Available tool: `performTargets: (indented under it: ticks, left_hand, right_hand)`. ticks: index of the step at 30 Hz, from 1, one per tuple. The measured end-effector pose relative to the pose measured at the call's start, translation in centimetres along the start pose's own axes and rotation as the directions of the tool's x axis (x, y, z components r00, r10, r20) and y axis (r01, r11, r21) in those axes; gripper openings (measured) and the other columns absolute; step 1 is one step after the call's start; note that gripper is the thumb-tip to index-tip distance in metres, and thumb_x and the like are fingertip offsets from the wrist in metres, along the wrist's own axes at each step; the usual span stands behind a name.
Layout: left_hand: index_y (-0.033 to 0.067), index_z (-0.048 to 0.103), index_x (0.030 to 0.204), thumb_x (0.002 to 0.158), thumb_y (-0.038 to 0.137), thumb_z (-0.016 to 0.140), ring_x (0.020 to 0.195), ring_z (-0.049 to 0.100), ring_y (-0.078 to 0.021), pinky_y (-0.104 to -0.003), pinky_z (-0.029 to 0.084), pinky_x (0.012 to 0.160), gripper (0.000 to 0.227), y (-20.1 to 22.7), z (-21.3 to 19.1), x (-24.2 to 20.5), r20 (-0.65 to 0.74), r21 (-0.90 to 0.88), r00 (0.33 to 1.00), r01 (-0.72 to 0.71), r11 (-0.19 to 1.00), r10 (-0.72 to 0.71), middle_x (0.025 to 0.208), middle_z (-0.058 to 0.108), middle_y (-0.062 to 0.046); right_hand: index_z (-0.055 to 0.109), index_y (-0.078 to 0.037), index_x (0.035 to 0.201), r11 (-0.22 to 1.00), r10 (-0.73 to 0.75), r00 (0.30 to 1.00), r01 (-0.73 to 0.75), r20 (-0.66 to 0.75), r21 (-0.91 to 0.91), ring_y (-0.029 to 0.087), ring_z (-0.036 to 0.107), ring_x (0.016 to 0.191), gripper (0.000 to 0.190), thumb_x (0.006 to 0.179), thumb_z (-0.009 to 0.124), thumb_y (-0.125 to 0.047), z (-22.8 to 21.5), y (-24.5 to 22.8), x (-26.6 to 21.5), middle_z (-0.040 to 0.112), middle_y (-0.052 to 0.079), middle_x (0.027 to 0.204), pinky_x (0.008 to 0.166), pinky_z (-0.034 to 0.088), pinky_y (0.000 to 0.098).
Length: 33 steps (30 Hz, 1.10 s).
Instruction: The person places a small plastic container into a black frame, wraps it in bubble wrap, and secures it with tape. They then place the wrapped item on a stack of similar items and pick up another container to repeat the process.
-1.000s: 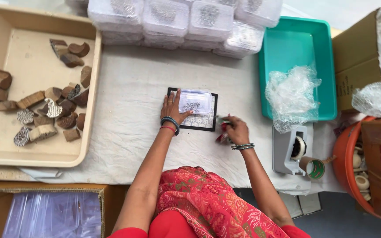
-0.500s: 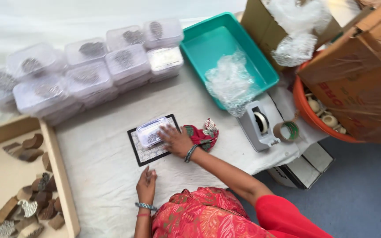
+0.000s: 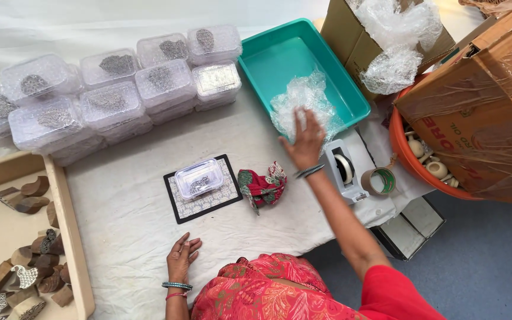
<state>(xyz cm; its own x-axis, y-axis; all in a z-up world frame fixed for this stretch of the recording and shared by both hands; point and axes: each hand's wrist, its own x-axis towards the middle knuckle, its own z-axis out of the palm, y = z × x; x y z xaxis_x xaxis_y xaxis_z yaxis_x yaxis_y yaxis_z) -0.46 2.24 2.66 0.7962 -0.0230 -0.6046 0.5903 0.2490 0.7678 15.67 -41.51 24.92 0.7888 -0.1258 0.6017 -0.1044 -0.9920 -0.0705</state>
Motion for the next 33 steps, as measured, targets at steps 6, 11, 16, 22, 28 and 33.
performTargets:
  ticks: [6, 11, 16, 22, 28, 33]
  left_hand:
    - [0.0056, 0.063, 0.136, 0.102, 0.023, 0.060, 0.096, 0.075, -0.0191, -0.030, 0.057, 0.078, 0.038, 0.2, 3.0, 0.6, -0.170, 0.253, 0.980, -0.056, 0.966, 0.102, 0.107, 0.078, -0.012]
    - [0.0031, 0.066, 0.134, 0.095, 0.024, 0.071, 0.093, 0.074, -0.0183, -0.029, 0.058, 0.080, 0.045, 6.5, 13.1, -1.4, 0.058, 0.419, 0.919, -0.377, 0.826, 0.390, 0.109, 0.077, -0.013]
    - [0.0107, 0.040, 0.153, 0.096, 0.033, 0.063, 0.110, 0.072, -0.0130, -0.031, 0.061, 0.087, 0.065, 14.2, 26.2, -3.5, 0.363, 0.058, 0.913, -0.219, 0.974, 0.184, 0.136, 0.064, -0.006]
    - [0.0251, 0.022, 0.160, 0.094, 0.022, 0.064, 0.102, 0.065, -0.0150, -0.033, 0.061, 0.077, 0.078, 14.2, 33.9, -1.7, 0.401, -0.197, 0.905, -0.064, 0.978, 0.140, 0.133, 0.059, -0.001]
    - [0.0058, 0.056, 0.137, 0.097, 0.013, 0.060, 0.097, 0.073, -0.0182, -0.032, 0.065, 0.067, 0.041, 11.6, 31.6, 1.0, 0.199, -0.292, 0.965, -0.109, 0.950, 0.172, 0.119, 0.071, -0.007]
    - [0.0047, 0.060, 0.129, 0.097, 0.010, 0.058, 0.094, 0.072, -0.0194, -0.032, 0.064, 0.067, 0.032, 12.3, 31.7, 0.1, 0.136, -0.250, 0.981, -0.100, 0.963, 0.137, 0.115, 0.071, -0.009]
  right_hand:
    - [0.072, -0.015, 0.126, 0.959, 0.118, 0.961, -0.175, 0.251, 0.221, 0.031, 0.055, 0.123, 0.047, 0.082, 0.085, -0.019, 8.1, 13.1, -1.6, 0.067, 0.010, 0.123, 0.104, 0.048, 0.0421]
    - [0.068, -0.003, 0.109, 0.645, 0.368, 0.920, -0.359, 0.137, 0.675, 0.034, 0.065, 0.100, 0.028, 0.088, 0.083, -0.014, 1.2, 13.6, 1.7, 0.070, 0.013, 0.105, 0.087, 0.052, 0.0403]
    - [0.066, 0.001, 0.108, 0.849, 0.148, 0.989, -0.136, 0.018, 0.510, 0.038, 0.063, 0.104, 0.026, 0.088, 0.081, -0.006, -3.0, 8.8, -0.7, 0.066, 0.019, 0.108, 0.090, 0.051, 0.0453]
    - [0.067, 0.001, 0.122, 0.741, -0.445, 0.862, 0.201, 0.244, 0.641, 0.040, 0.060, 0.115, 0.059, 0.067, 0.082, -0.014, -3.7, 3.6, -4.4, 0.065, 0.019, 0.118, 0.102, 0.042, 0.0500]
    - [0.078, -0.006, 0.103, 0.586, -0.009, 0.948, -0.253, 0.318, 0.770, 0.017, 0.075, 0.089, 0.012, 0.094, 0.077, -0.013, 0.9, 12.5, 2.2, 0.079, 0.008, 0.102, 0.070, 0.059, 0.0294]
    - [0.075, 0.005, 0.121, 0.973, -0.168, 0.986, 0.166, 0.001, 0.161, 0.031, 0.070, 0.091, 0.073, 0.066, 0.088, -0.041, 10.2, 20.4, 5.3, 0.076, 0.020, 0.106, 0.079, 0.057, 0.0373]
